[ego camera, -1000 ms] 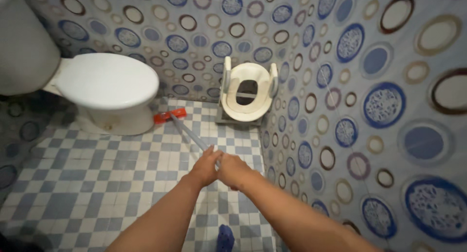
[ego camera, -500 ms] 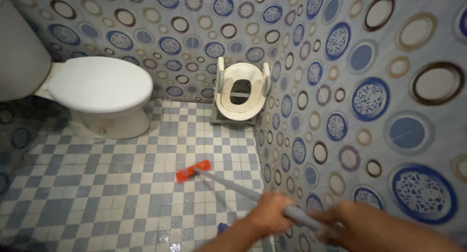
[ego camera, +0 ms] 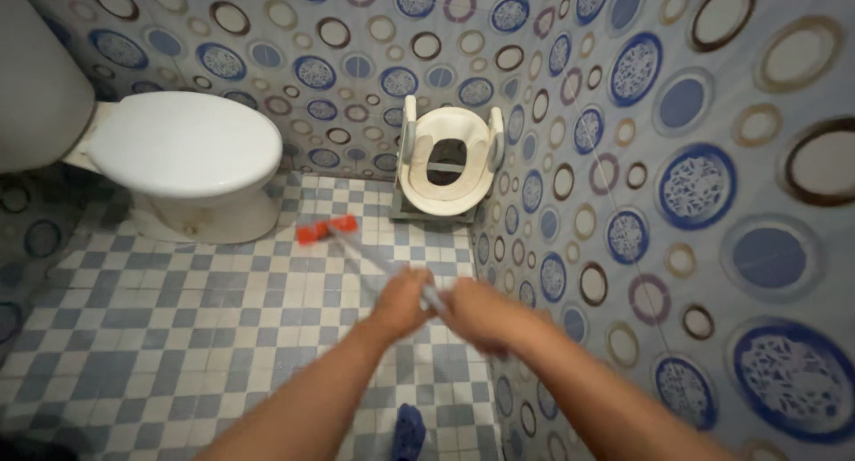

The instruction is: The person mopped the bathroom floor using a mop, then poured water from a bucket into a smaller container to rinse an area, and finally attached a white seat component onto the toilet.

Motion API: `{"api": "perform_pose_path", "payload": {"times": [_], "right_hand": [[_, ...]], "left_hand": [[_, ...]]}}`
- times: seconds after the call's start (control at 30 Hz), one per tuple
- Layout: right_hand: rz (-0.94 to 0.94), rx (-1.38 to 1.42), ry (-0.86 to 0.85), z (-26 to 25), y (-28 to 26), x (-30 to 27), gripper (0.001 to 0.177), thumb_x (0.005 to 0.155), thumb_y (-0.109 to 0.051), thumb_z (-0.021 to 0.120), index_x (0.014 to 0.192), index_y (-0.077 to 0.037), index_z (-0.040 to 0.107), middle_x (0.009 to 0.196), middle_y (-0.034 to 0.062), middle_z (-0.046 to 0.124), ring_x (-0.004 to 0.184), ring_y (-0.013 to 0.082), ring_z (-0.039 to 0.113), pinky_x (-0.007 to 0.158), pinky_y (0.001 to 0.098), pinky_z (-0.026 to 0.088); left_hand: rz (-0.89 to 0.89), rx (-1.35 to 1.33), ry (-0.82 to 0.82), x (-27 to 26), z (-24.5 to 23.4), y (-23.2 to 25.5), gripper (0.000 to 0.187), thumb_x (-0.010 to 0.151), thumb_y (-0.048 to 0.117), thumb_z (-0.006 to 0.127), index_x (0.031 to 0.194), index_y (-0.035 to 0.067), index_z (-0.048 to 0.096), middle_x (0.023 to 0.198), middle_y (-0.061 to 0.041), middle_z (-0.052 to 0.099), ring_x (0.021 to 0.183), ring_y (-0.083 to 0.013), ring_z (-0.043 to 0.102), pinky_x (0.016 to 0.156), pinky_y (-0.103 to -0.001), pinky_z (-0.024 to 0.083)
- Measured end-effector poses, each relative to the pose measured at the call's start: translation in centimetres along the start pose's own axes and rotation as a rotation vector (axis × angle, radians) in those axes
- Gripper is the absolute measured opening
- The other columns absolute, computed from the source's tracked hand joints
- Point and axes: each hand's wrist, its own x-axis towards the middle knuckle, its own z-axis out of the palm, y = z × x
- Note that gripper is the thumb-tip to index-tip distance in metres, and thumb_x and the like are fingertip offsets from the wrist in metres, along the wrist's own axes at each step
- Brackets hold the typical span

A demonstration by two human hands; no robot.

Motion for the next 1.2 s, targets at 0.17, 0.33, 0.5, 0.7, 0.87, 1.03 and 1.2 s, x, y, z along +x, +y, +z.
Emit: {"api": "perform_pose_path", "payload": {"times": [0.17,0.33,0.5,0.7,0.87,1.03,1.2], "right_hand": [[0.012,0.064,-0.064,0.3,-2.2,12.7,0.020,0.090,-0.006,0.055,0.099,0.004,0.069,0.059,0.0220,0.063,0.042,0.0298,0.060,0.042,0.0456,0.049],[-0.273,-0.104,0.083,2.3,-0.8,13.7,0.025,0.084,-0.008,0.063,0.106,0.004,0.068,0.076,0.0225,0.070,0.057,0.0325,0.069,0.046,0.0437,0.056],[0.055,-0.043,-0.116,-0.7,2.8,0.3,0.024,0.099,-0.017,0.049,0.106,-0.007,0.069,0.074,0.0163,0.070,0.050,0.0281,0.064,0.046,0.0429,0.051],[0.477,-0.175,-0.322,-7.9,2.6,-20.4,0.038,0.105,-0.032,0.058,0.143,-0.033,0.060,0.059,0.0019,0.052,0.051,0.0166,0.056,0.052,0.0332,0.049],[0.645,0.405,-0.096,-6.2,3.0,-24.5,0.040,0.094,-0.010,0.071,0.133,-0.009,0.064,0.085,0.0018,0.072,0.074,0.0146,0.069,0.070,0.0316,0.060],[0.224,-0.123,-0.070,-2.9,0.3,-21.0,0.045,0.091,-0.030,0.069,0.135,-0.025,0.071,0.084,0.0118,0.078,0.075,0.0225,0.078,0.072,0.0357,0.058],[0.041,-0.083,0.032,-2.7,-3.1,-11.4,0.028,0.089,-0.011,0.053,0.099,-0.002,0.077,0.074,0.0202,0.075,0.063,0.0310,0.072,0.063,0.0442,0.057]], "left_hand": [[0.088,0.050,0.101,4.3,-2.4,-5.8,0.082,0.062,0.031,0.096,0.129,0.011,0.053,0.138,-0.023,0.052,0.130,-0.0417,0.047,0.102,-0.047,0.044],[-0.164,0.209,-0.175,4.6,-4.4,-5.7,0.072,0.072,0.029,0.090,0.132,0.018,0.052,0.139,-0.004,0.055,0.134,-0.0330,0.050,0.106,-0.049,0.042],[0.072,0.077,-0.228,1.1,0.1,-1.0,0.046,0.073,0.018,0.089,0.111,0.018,0.063,0.122,-0.003,0.066,0.125,-0.0300,0.055,0.107,-0.053,0.036],[0.236,-0.325,-0.382,-5.0,8.0,9.0,0.019,0.078,0.025,0.078,0.090,0.012,0.070,0.089,-0.012,0.071,0.085,-0.0316,0.071,0.078,-0.044,0.056],[0.338,-0.198,-0.377,-8.8,8.3,13.2,0.013,0.080,0.021,0.079,0.082,0.010,0.072,0.084,-0.014,0.072,0.082,-0.0343,0.071,0.078,-0.043,0.057],[0.304,-0.175,-0.318,-6.4,5.4,7.0,0.006,0.077,0.014,0.075,0.083,0.013,0.075,0.087,-0.012,0.074,0.084,-0.0322,0.072,0.080,-0.043,0.057],[0.067,0.050,-0.198,-0.3,2.1,0.8,0.016,0.073,0.016,0.080,0.084,0.012,0.069,0.097,-0.012,0.071,0.098,-0.0328,0.069,0.085,-0.044,0.054]]}}
